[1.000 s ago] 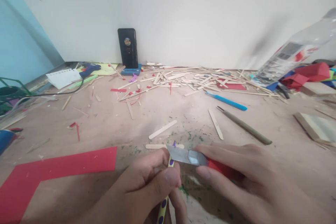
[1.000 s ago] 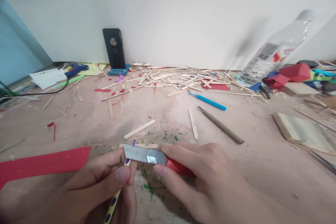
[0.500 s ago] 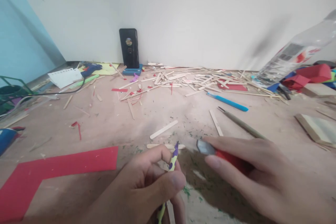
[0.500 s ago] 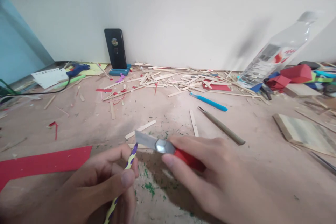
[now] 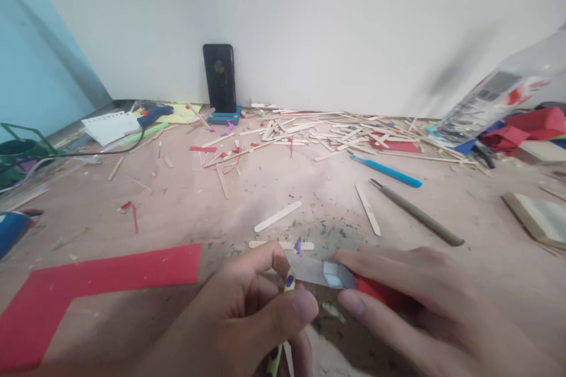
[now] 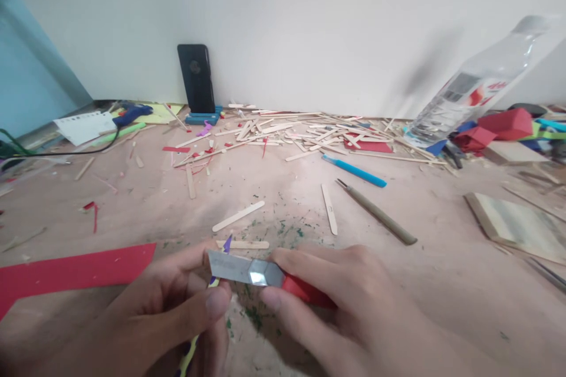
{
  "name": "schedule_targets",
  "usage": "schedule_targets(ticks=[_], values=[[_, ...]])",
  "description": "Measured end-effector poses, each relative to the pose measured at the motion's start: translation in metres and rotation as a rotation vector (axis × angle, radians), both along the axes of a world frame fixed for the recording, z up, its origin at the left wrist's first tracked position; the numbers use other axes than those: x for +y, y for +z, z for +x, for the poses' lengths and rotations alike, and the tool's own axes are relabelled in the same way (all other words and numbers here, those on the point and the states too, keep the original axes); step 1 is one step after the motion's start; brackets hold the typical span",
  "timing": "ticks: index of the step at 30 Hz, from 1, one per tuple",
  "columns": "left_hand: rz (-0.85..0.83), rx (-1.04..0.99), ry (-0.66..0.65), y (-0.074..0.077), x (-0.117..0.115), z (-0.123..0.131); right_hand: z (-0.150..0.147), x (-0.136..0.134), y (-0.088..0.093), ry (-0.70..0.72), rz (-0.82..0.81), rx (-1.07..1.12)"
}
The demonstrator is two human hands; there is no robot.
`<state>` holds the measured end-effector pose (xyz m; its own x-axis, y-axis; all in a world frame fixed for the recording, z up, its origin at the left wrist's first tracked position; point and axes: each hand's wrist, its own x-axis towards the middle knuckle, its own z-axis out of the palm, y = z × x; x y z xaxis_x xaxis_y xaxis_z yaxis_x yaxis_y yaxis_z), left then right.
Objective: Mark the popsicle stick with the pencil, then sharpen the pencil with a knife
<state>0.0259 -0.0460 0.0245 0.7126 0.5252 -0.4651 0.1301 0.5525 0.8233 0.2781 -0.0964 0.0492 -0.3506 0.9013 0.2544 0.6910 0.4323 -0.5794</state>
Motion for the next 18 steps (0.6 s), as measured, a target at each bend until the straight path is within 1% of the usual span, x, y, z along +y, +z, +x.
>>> schedule_targets(ticks=[5,13,16,18], values=[[-0.056,-0.01,0.015,-0.003,-0.002,0.0,0.0,0.003,-0.001,-0.038,-0.01,-0.046],[-0.022,-0.003,0.008,-0.003,0.001,0.0,-0.006,0.0,0.003,-0.082,-0.049,-0.095],[-0.027,0.004,0.009,0.002,-0.001,0.001,-0.005,0.002,0.005,-0.105,-0.058,-0.099],[-0.017,0.018,0.006,0.009,-0.003,0.0,-0.001,0.006,0.007,-0.167,-0.054,-0.082]])
